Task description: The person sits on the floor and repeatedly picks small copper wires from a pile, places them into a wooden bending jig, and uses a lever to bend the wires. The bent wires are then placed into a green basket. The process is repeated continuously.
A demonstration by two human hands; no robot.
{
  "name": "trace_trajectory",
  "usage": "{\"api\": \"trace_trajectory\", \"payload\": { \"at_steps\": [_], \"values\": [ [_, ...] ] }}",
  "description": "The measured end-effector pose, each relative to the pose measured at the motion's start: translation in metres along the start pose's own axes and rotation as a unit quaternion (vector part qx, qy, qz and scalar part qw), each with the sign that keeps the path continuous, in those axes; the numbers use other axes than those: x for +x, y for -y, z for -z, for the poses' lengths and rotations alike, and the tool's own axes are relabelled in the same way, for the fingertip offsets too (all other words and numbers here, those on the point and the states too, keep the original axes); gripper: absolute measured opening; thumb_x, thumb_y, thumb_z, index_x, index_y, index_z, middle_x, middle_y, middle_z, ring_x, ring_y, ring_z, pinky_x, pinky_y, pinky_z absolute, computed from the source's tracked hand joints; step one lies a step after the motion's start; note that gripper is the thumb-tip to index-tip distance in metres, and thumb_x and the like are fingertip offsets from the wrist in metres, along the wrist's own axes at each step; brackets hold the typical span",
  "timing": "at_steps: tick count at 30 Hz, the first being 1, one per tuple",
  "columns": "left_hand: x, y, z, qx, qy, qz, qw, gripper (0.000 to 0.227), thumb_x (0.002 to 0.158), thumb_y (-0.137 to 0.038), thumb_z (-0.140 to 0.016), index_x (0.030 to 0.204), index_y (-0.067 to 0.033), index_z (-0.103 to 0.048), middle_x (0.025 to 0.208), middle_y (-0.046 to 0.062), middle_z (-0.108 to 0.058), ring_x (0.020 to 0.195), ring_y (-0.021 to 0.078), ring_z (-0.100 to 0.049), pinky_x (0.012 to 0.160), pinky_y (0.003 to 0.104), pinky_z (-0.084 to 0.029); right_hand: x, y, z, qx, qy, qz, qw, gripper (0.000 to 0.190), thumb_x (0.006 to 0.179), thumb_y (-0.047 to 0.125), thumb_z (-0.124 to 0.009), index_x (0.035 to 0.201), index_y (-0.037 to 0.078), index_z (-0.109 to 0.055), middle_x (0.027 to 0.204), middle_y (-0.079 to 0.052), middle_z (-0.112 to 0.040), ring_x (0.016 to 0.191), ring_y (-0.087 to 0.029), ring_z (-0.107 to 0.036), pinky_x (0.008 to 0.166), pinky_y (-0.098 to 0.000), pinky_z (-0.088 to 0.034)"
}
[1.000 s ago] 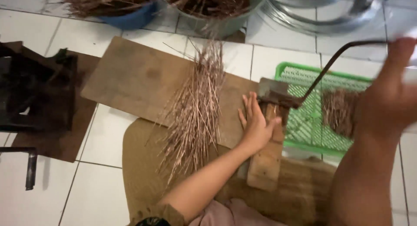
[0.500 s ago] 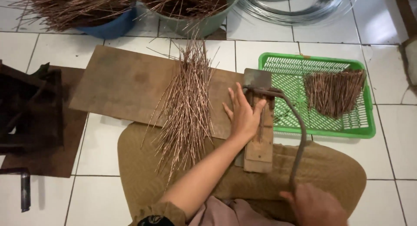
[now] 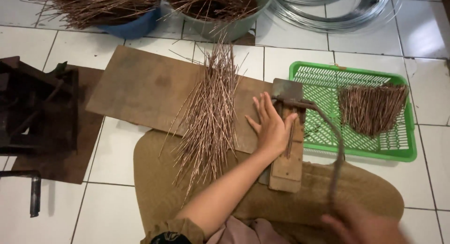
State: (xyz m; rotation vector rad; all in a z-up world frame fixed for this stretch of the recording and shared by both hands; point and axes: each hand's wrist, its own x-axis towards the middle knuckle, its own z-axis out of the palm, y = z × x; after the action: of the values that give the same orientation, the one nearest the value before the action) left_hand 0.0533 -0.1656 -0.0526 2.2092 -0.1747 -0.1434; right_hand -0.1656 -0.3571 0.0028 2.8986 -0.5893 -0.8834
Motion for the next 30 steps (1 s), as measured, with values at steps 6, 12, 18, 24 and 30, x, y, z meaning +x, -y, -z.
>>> {"api": "trace_trajectory", "payload": {
  "at_steps": [6, 12, 18, 24, 30],
  "values": [
    [-0.001, 0.0, -0.002, 0.012, -0.026, -0.048, 0.998, 0.089, 0.101, -0.045, -0.042, 0.155, 0.0116, 0.001, 0.163, 0.036, -0.001, 0.151, 0.0502, 0.013, 0.105, 0.081, 0.01, 0.095, -0.036, 0.132, 0.143, -0.427, 0.295, 0.843, 0.009, 0.115, -0.007, -0.059, 0.107, -0.007, -0.063, 0.077, -0.017, -0.059, 0.059, -0.026, -0.05, 0.056, -0.039, -0.043],
    [-0.003, -0.013, 0.013, 0.031, 0.034, -0.019, 0.999, 0.076, 0.102, -0.041, -0.041, 0.161, -0.0123, -0.003, 0.166, 0.027, 0.013, 0.149, 0.0445, 0.022, 0.107, 0.077, 0.019, 0.273, 0.065, 0.252, 0.022, -0.665, 0.307, 0.68, 0.04, 0.11, -0.019, -0.077, 0.148, -0.005, -0.079, 0.124, -0.022, -0.075, 0.096, -0.035, -0.071, 0.082, -0.0413, -0.058],
    [-0.005, -0.016, 0.017, 0.005, 0.024, -0.051, 0.998, 0.053, 0.102, -0.034, -0.043, 0.155, -0.0254, -0.039, 0.165, 0.03, -0.001, 0.15, 0.0509, 0.016, 0.105, 0.081, 0.013, 0.468, 0.093, 0.157, -0.039, -0.433, 0.188, 0.881, 0.04, 0.093, 0.028, -0.066, 0.132, 0.025, -0.072, 0.127, -0.022, -0.063, 0.111, -0.044, -0.056, 0.087, -0.0672, -0.032],
    [-0.011, -0.021, 0.027, -0.039, 0.041, -0.05, 0.997, 0.048, 0.107, -0.041, -0.039, 0.154, -0.0306, -0.039, 0.164, 0.029, -0.011, 0.152, 0.0569, 0.009, 0.105, 0.082, 0.008, 0.466, 0.083, 0.086, 0.037, -0.252, 0.141, 0.957, 0.051, 0.095, 0.035, -0.066, 0.144, 0.042, -0.061, 0.143, -0.009, -0.06, 0.137, -0.037, -0.05, 0.105, -0.0628, -0.038],
    [-0.004, -0.017, 0.019, 0.008, 0.042, -0.043, 0.998, 0.052, 0.103, -0.04, -0.039, 0.154, -0.029, -0.04, 0.166, 0.027, -0.002, 0.149, 0.049, 0.018, 0.106, 0.079, 0.011, 0.196, 0.08, 0.138, 0.346, -0.35, 0.191, 0.85, 0.033, 0.105, 0.015, -0.062, 0.129, -0.006, -0.069, 0.119, -0.019, -0.07, 0.099, -0.03, -0.066, 0.085, -0.0398, -0.051]
  ]
}}
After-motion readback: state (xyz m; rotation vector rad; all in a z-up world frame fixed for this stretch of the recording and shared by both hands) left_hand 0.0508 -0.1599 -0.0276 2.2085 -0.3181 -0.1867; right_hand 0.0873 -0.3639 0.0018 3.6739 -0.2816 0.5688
